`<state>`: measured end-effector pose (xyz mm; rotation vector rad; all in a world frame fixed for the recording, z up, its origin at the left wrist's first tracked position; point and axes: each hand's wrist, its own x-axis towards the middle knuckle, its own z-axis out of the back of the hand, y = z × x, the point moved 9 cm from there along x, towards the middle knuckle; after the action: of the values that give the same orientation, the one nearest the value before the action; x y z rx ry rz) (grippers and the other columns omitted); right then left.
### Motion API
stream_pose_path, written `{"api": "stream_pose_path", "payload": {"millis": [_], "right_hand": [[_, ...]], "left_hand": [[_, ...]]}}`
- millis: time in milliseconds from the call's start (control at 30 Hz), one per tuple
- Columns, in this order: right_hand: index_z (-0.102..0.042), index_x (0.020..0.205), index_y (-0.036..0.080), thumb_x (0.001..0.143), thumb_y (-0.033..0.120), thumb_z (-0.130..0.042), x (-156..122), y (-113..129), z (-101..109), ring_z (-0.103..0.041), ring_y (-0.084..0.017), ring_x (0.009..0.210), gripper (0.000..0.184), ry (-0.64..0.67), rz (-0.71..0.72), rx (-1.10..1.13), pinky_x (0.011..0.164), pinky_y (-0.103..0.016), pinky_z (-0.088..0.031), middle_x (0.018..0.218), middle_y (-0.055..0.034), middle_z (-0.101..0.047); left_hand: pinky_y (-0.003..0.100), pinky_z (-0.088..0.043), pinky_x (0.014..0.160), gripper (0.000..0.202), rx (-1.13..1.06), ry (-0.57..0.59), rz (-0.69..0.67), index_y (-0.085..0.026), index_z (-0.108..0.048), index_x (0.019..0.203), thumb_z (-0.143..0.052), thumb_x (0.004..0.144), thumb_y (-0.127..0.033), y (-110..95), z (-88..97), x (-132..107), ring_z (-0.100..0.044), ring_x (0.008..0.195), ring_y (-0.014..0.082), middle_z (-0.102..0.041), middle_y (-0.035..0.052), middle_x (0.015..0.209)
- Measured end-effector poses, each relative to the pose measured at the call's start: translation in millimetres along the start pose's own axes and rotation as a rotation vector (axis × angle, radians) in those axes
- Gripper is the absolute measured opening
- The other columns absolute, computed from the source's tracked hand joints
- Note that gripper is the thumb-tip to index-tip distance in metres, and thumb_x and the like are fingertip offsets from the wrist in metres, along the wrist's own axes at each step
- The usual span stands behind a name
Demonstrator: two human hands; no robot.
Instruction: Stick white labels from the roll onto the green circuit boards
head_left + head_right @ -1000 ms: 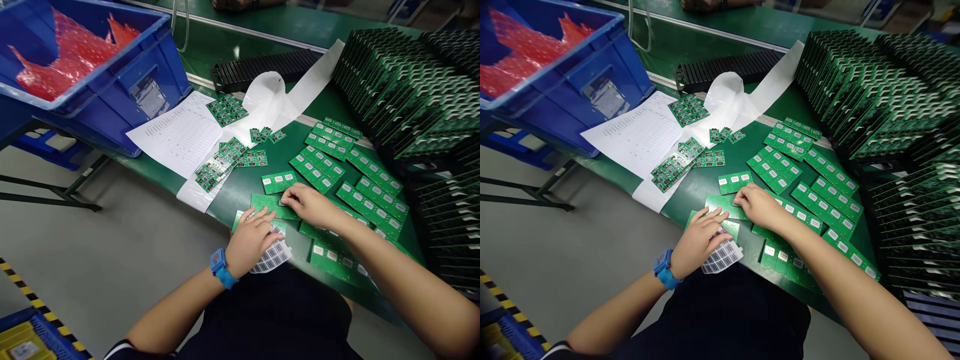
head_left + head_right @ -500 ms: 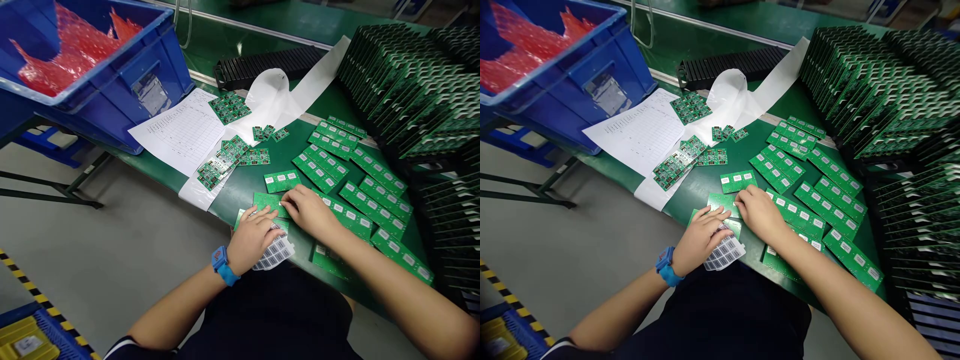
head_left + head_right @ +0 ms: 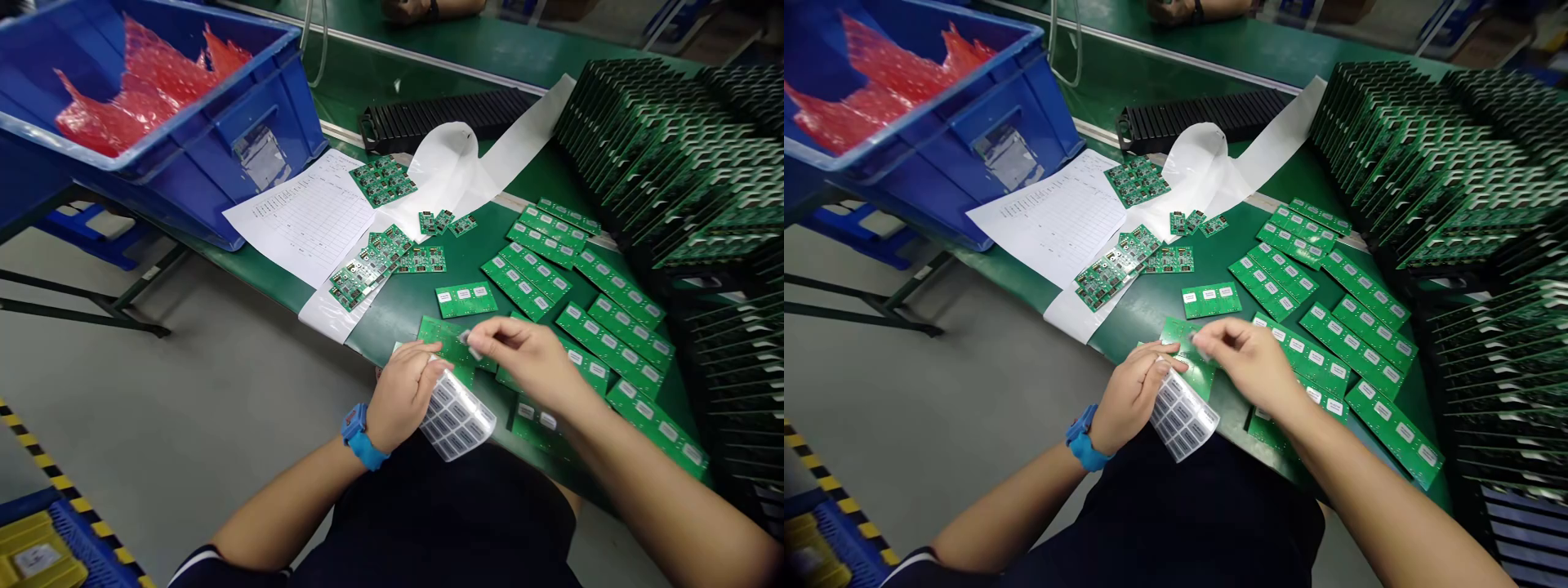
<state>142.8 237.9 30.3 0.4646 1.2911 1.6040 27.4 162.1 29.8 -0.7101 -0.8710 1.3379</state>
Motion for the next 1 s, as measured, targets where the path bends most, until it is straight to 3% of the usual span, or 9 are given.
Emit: {"api": "stream_pose_path", "payload": {"millis": [67, 200, 433, 567, 700, 800, 933, 1000], "right_hand": [[-0.063, 0.074, 0.017, 0.076, 0.038, -0.058, 16, -5, 6, -0.058, -0.016, 0.071, 0.022, 0.006, -0.02, -0.186, 0.067, -0.029, -0.043, 0.075, -0.0033, -0.065], [-0.064, 0.07, 0.018, 0.078, 0.031, -0.054, 39, -17, -8, -0.058, -0.016, 0.068, 0.018, 0.121, -0.029, -0.505, 0.063, -0.027, -0.041, 0.075, -0.0032, -0.065], [-0.064, 0.069, 0.019, 0.079, 0.029, -0.052, 42, -22, -23, -0.057, -0.015, 0.066, 0.018, 0.088, 0.02, -0.607, 0.059, -0.026, -0.04, 0.077, -0.0034, -0.064], [-0.063, 0.07, 0.019, 0.08, 0.027, -0.052, 30, -6, -28, -0.054, -0.018, 0.069, 0.017, 0.035, 0.195, -0.79, 0.064, -0.029, -0.038, 0.072, -0.0044, -0.059], [-0.061, 0.088, 0.017, 0.081, 0.029, -0.051, 15, 18, -29, -0.052, -0.025, 0.08, 0.016, -0.148, 0.382, -1.092, 0.071, -0.038, -0.035, 0.08, -0.0103, -0.058], [-0.051, 0.104, 0.016, 0.081, 0.023, -0.05, 21, 24, -24, -0.054, -0.024, 0.083, 0.024, -0.153, 0.378, -0.869, 0.073, -0.037, -0.038, 0.087, -0.01, -0.058], [-0.044, 0.107, 0.018, 0.078, 0.012, -0.047, 45, 13, -44, -0.057, -0.014, 0.071, 0.03, 0.142, 0.259, -0.429, 0.067, -0.027, -0.044, 0.078, -0.0018, -0.059], [-0.044, 0.106, 0.018, 0.076, 0.009, -0.046, 53, 10, -51, -0.056, -0.013, 0.069, 0.032, 0.176, 0.219, -0.377, 0.065, -0.026, -0.044, 0.074, 0.0, -0.059]], "left_hand": [[0.037, -0.035, 0.102, 0.028, 0.048, -0.001, -0.026, -0.017, -0.062, 0.087, -0.036, 0.093, -0.022, -1, 0.1, -4, -0.055, 0.11, 0.0175, -0.069, 0.0042, 0.092], [0.041, -0.033, 0.104, 0.024, 0.176, 0.067, -0.084, -0.016, -0.061, 0.083, -0.041, 0.092, -0.028, -1, -10.8, -9, -0.05, 0.116, 0.0205, -0.066, 0.0064, 0.11], [0.042, -0.032, 0.106, 0.025, 0.241, 0.114, -0.103, -0.017, -0.06, 0.085, -0.04, 0.093, -0.031, 2, -18.2, -10, -0.049, 0.119, 0.0201, -0.064, 0.0063, 0.114], [0.042, -0.032, 0.106, 0.027, 0.245, 0.117, -0.099, -0.017, -0.06, 0.082, -0.039, 0.093, -0.031, 2, -17.4, -10, -0.049, 0.119, 0.0196, -0.065, 0.0057, 0.113], [0.04, -0.031, 0.107, 0.029, 0.262, 0.122, -0.102, -0.016, -0.06, 0.082, -0.039, 0.093, -0.032, 2, -18.7, -9, -0.048, 0.12, 0.0195, -0.065, 0.0062, 0.114], [0.04, -0.031, 0.107, 0.03, 0.275, 0.121, -0.107, -0.016, -0.061, 0.085, -0.038, 0.093, -0.033, 1, -19.4, -9, -0.048, 0.12, 0.0197, -0.065, 0.006, 0.113], [0.04, -0.032, 0.106, 0.03, 0.289, 0.11, -0.106, -0.015, -0.062, 0.088, -0.039, 0.093, -0.033, 1, -19.1, -7, -0.05, 0.118, 0.0198, -0.066, 0.0062, 0.112], [0.04, -0.033, 0.105, 0.029, 0.289, 0.101, -0.105, -0.015, -0.063, 0.091, -0.039, 0.093, -0.033, 1, -18.8, -7, -0.051, 0.116, 0.02, -0.066, 0.0064, 0.11]]}}
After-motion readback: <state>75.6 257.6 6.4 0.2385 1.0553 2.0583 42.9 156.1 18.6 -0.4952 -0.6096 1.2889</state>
